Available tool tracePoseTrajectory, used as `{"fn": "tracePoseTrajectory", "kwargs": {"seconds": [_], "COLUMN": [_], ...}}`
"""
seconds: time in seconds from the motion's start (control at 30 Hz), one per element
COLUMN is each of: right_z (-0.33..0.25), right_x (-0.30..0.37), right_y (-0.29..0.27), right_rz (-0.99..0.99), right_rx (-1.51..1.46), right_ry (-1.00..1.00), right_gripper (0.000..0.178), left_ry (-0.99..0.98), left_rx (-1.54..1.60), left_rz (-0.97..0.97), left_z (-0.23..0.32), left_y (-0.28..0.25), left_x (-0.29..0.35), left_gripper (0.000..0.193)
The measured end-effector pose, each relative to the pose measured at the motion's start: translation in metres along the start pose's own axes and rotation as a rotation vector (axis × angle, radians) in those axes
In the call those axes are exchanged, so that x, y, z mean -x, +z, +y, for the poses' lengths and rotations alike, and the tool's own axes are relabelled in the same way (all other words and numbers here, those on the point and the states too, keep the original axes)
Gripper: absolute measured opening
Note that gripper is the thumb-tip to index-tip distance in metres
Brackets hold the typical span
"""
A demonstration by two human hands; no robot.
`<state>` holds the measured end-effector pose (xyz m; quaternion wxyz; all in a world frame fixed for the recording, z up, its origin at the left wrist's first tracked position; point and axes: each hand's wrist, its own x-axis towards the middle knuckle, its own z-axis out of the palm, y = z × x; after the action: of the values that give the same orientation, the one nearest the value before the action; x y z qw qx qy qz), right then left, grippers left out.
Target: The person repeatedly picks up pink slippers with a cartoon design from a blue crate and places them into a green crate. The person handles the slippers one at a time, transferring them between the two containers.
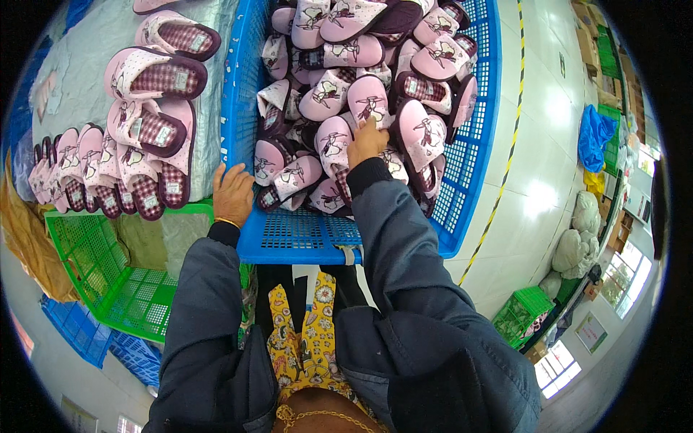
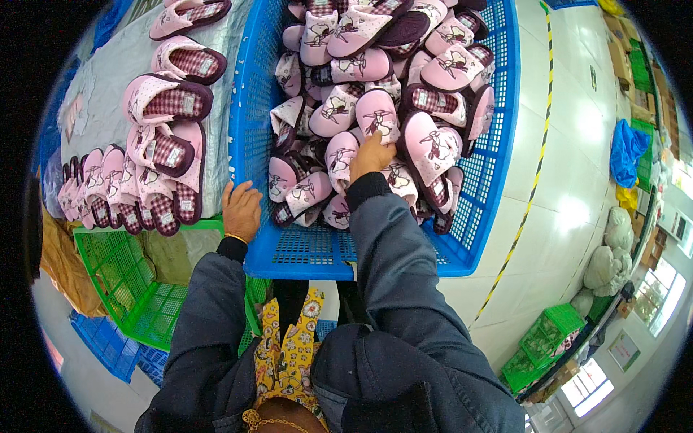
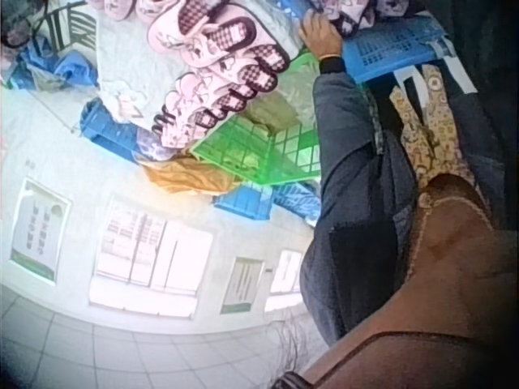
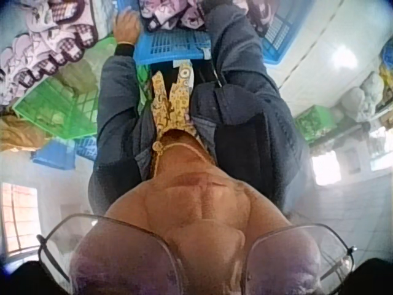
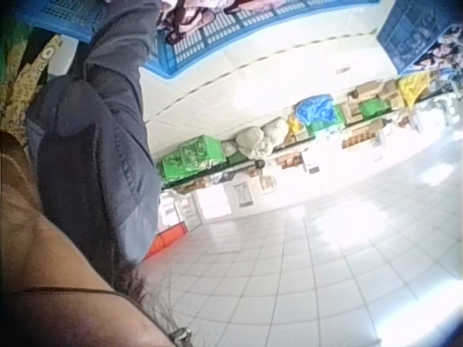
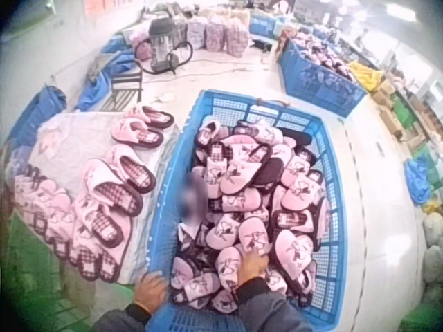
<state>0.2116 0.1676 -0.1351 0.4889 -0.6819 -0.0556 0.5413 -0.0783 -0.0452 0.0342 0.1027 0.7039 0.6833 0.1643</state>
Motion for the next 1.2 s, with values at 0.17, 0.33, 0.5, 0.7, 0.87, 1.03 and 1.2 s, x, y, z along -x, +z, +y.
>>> {"fn": "tracePoseTrajectory", "kwargs": {"seconds": [0.17, 0.33, 0.5, 0.7, 0.87, 1.03, 1.2], "right_z": [-0.055, -0.082, -0.080, -0.044, -0.009, 0.058, 0.078], "right_x": [0.091, 0.131, 0.187, 0.229, 0.264, 0.254, 0.248], "right_y": [0.040, 0.050, 0.073, 0.081, 0.070, 0.047, 0.026], "right_rz": [0.094, -0.067, -0.342, -0.343, -0.288, -0.193, -0.392], "right_rx": [0.091, -0.064, -0.065, -0.132, -0.231, -0.157, -0.191], "right_ry": [0.156, 0.270, 0.341, 0.590, 0.785, 0.850, 1.027], "right_gripper": [0.028, 0.019, 0.016, 0.017, 0.012, 0.013, 0.009], "left_ry": [-0.027, -0.037, -0.042, -0.035, -0.090, -0.069, -0.043], "left_rx": [-0.055, -0.030, -0.046, -0.062, -0.021, -0.014, -0.094], "left_rz": [-0.007, -0.022, -0.034, -0.036, -0.005, -0.033, -0.062], "left_z": [-0.005, -0.004, -0.003, -0.002, 0.006, 0.004, 0.003], "left_y": [-0.005, -0.006, -0.005, -0.011, -0.014, -0.016, -0.012], "left_x": [0.009, 0.008, 0.008, 0.007, 0.002, 0.002, 0.001], "left_gripper": [0.017, 0.017, 0.018, 0.021, 0.036, 0.050, 0.043]}}
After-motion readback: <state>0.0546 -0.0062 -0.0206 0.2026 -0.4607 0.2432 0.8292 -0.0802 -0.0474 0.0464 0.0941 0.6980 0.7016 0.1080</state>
